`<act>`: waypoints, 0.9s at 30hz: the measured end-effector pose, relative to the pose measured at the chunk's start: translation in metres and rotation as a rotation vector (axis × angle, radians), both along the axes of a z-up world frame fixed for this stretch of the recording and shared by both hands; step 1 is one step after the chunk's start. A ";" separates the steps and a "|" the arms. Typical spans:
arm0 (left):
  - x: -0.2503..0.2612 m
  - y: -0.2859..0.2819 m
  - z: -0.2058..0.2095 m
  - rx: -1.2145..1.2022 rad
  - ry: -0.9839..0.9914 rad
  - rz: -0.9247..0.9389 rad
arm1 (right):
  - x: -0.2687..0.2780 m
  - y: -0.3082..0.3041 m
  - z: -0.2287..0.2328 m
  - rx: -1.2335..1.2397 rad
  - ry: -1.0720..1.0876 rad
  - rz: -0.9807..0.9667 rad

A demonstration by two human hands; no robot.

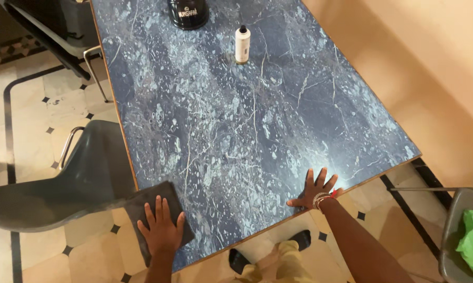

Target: The person wipes a marble-patterned tabletop with a dark cloth. They move a smartphone and a white bottle aside to reach the surface, then wipe the entire area in broad strokes. The person briefly folds the cloth and continues wiping before placing the cloth back on the table.

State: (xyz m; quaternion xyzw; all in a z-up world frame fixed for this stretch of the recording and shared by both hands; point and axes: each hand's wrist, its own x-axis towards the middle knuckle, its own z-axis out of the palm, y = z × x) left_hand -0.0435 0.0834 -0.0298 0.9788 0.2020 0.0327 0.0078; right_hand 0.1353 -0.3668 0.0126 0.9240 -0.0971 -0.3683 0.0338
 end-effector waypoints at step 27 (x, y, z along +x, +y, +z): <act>0.206 -0.307 0.034 -0.155 0.047 -0.587 | -0.020 -0.073 0.014 0.443 -0.294 0.351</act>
